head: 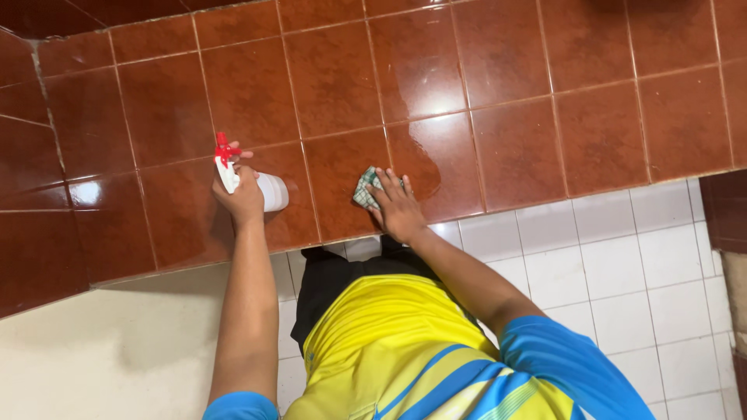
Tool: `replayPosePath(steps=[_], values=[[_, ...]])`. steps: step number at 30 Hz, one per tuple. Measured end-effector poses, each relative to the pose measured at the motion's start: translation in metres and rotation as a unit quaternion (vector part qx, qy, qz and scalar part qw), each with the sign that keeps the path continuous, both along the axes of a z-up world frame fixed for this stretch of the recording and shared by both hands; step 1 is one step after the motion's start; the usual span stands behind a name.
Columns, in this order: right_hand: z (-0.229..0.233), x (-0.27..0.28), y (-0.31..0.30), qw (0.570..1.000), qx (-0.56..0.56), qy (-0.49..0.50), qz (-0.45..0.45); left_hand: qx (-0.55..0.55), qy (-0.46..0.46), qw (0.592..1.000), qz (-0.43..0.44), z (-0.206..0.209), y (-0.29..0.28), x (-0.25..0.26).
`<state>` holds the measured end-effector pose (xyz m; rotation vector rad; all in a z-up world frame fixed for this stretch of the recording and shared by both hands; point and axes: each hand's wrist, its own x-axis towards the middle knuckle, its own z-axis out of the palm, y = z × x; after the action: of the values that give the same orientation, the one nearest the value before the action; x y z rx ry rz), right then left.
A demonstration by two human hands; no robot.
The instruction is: The person sprays a cleaning solution onto brown wall tiles and wipes them with a cloth. The person repeatedly sprays and wipes the same tiled area.
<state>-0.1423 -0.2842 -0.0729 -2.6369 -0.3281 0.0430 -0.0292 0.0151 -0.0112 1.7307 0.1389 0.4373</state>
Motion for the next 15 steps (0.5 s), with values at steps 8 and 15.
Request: replayPosePath(steps=[8,15], values=[[-0.024,0.063,0.020,0.997,-0.032,0.014,-0.069,0.001,0.019,1.000,-0.005,-0.005,0.004,-0.001],[-0.026,0.082,0.067,0.995,-0.045,0.040,-0.083,-0.017,0.015,0.999,-0.047,0.006,0.009,-0.005]])
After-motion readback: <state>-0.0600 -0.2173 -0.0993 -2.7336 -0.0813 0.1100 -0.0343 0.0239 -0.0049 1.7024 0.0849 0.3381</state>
